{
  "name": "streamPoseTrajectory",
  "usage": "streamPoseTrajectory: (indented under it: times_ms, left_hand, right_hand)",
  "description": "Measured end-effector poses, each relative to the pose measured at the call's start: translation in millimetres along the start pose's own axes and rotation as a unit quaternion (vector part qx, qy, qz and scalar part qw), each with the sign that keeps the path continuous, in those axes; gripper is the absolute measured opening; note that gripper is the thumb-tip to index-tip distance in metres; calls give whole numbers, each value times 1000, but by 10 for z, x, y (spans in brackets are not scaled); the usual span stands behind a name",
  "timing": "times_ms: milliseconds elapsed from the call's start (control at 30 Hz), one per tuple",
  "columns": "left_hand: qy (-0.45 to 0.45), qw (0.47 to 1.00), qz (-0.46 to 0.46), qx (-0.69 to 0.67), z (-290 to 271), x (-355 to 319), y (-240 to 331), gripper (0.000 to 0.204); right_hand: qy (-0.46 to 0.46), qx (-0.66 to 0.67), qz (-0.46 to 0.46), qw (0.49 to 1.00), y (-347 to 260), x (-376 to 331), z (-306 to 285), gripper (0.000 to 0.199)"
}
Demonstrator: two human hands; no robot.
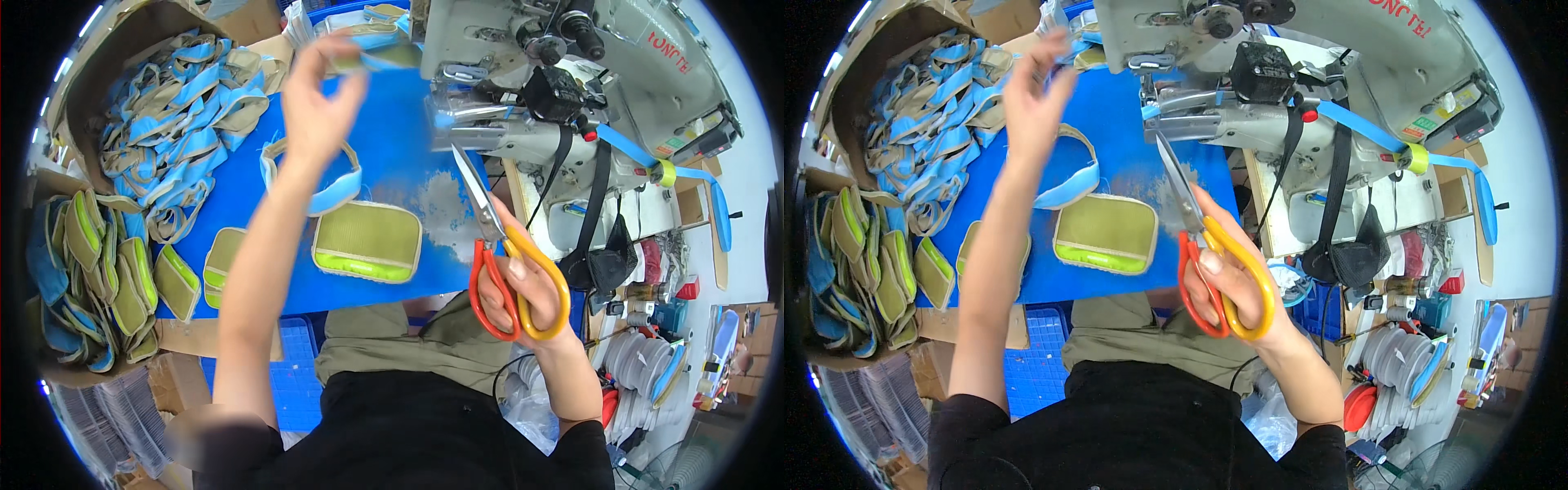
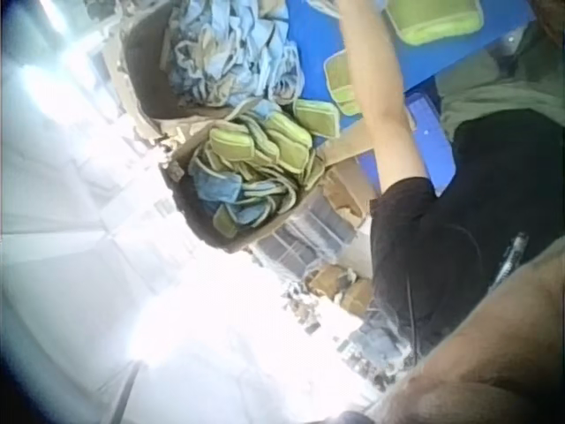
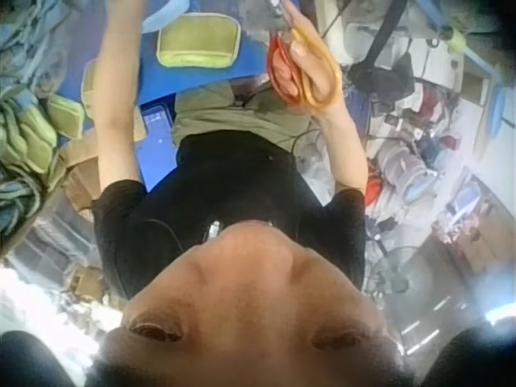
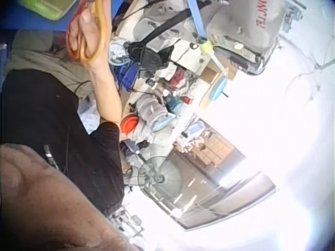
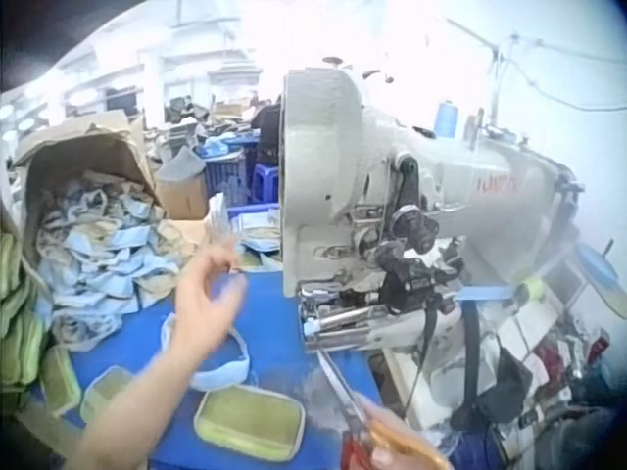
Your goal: Assembling and trimming fabric/leather components for small bags at a sewing station.
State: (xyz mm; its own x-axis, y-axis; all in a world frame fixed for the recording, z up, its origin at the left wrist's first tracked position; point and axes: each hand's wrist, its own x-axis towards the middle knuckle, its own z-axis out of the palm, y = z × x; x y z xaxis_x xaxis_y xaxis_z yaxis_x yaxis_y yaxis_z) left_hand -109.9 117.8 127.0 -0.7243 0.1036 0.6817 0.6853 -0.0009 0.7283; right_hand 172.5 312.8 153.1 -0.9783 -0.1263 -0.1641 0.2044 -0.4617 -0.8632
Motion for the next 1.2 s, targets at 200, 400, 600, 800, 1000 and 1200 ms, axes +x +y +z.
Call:
streamPoseTrajectory:
  times_ms: [200, 400, 600, 800, 1000, 1200]
  left_hand:
    - [-88, 983, -31, -159, 550, -699, 160, 26]
    - [-41, 969, -108, -219, 615, -652, 261, 9]
    - [-77, 960, -156, -220, 544, -585, 223, 9]
    - [-83, 916, -231, -319, 563, -596, 168, 16]
    - [-59, 893, -243, -374, 644, -638, 148, 15]
    - [-78, 925, -201, -314, 686, -658, 90, 10]
  right_hand:
    - [-17, 80, 21, 996, -178, 56, 2, 78]
    - [-16, 109, 30, 993, -187, 111, 29, 74]
    - [9, 98, 25, 995, -181, 216, 86, 67]
    - [83, 106, -18, 991, -27, 270, 400, 66]
    - [111, 26, -130, 985, 349, 526, 607, 66]
    - [129, -167, -85, 974, 634, 150, 284, 74]
